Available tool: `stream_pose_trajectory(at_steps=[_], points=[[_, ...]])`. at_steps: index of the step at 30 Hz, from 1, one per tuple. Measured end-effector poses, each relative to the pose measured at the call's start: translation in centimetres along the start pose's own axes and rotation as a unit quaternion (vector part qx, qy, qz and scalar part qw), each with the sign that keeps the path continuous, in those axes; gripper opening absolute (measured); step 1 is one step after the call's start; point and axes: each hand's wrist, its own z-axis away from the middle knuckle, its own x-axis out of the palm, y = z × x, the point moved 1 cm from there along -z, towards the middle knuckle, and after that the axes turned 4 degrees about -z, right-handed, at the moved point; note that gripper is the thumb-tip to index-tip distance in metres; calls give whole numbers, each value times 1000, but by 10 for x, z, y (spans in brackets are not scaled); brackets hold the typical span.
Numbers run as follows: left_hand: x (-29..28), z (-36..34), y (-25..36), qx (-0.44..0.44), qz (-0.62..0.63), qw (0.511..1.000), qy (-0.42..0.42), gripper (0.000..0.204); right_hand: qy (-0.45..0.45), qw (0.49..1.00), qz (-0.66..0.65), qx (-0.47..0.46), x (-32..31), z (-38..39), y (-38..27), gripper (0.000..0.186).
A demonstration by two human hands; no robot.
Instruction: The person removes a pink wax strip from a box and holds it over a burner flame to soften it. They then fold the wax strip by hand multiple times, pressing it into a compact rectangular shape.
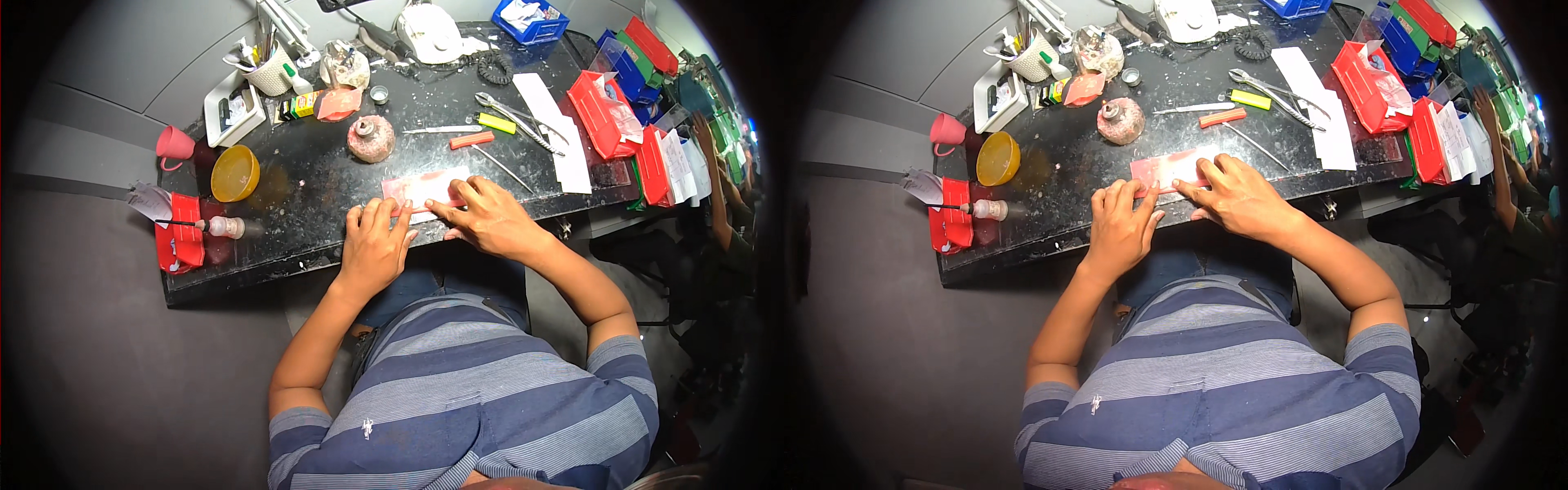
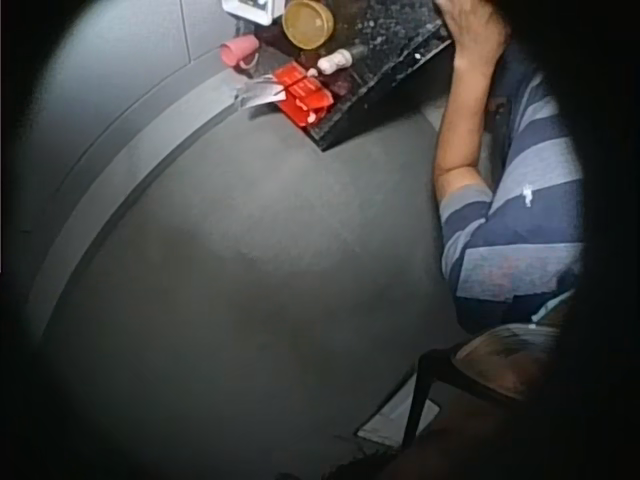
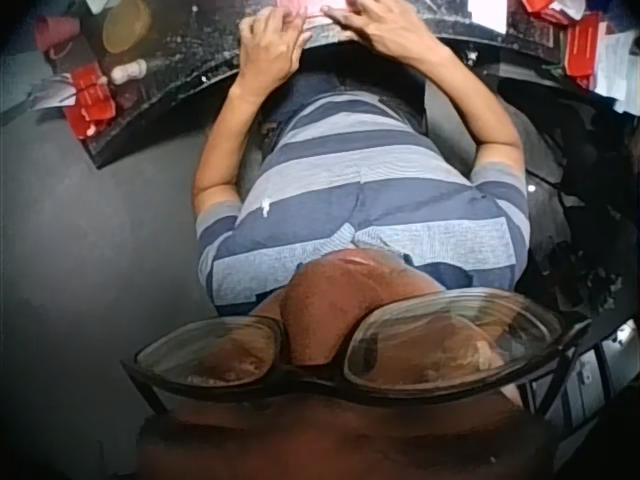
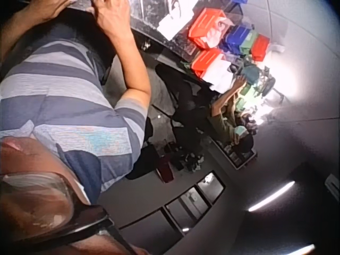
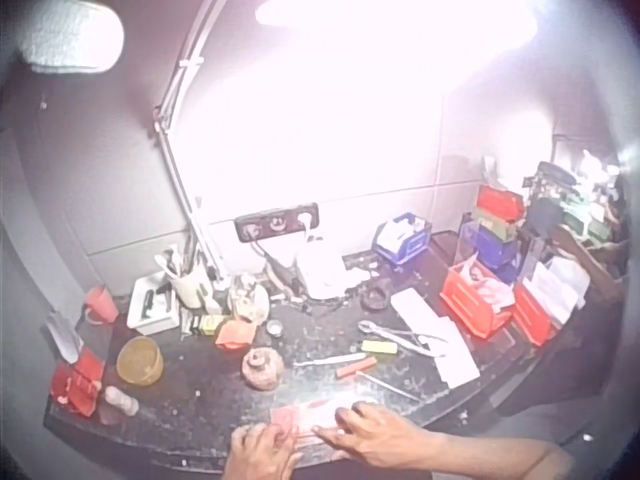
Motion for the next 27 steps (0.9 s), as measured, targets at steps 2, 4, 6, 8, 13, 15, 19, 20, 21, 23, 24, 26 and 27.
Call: stream_pose_trajectory(at_steps=[2, 4, 6, 8, 13, 15, 19, 20, 21, 23, 24, 26, 27], points=[[1, 2, 1, -7, -14, 1000, -14, 46, 2, 1000, 0, -11, 0, -1, 2, 58], [2, 3, 5, -16, -19, 999, -26, 46, -2, 1000, -1, -17, 0, -1, 3, 59], [0, 3, 8, -11, -7, 1000, -4, 46, -8, 1000, -9, -27, -3, -1, 5, 59], [-1, 3, 8, -3, 6, 1000, 12, 46, -10, 999, -13, -36, -4, -1, 6, 59], [2, 4, 9, 2, 3, 1000, -15, 44, -20, 999, -17, -42, -4, -2, 13, 58], [3, 5, 9, -1, 1, 1000, -9, 43, -35, 997, -20, -61, -5, -5, 20, 57], [2, 5, 10, -13, 6, 1000, -28, 42, -50, 995, -20, -90, -7, -9, 29, 56], [0, 4, 11, -15, 5, 1000, -18, 42, -40, 994, -23, -98, -7, -9, 29, 56], [0, 3, 12, -15, 3, 1000, -17, 44, -40, 994, -25, -97, -8, -8, 30, 55], [-1, 1, 15, -17, 1, 1000, -16, 45, -40, 994, -27, -98, -9, -7, 31, 55], [0, -1, 17, -3, 1, 1000, -13, 47, -36, 994, -55, -90, -11, -6, 34, 54], [0, -3, 19, 4, 11, 1000, -26, 53, -35, 993, -82, -83, -12, -3, 37, 55], [0, -3, 20, 4, 11, 1000, -22, 53, -28, 993, -73, -86, -12, -1, 38, 55]])
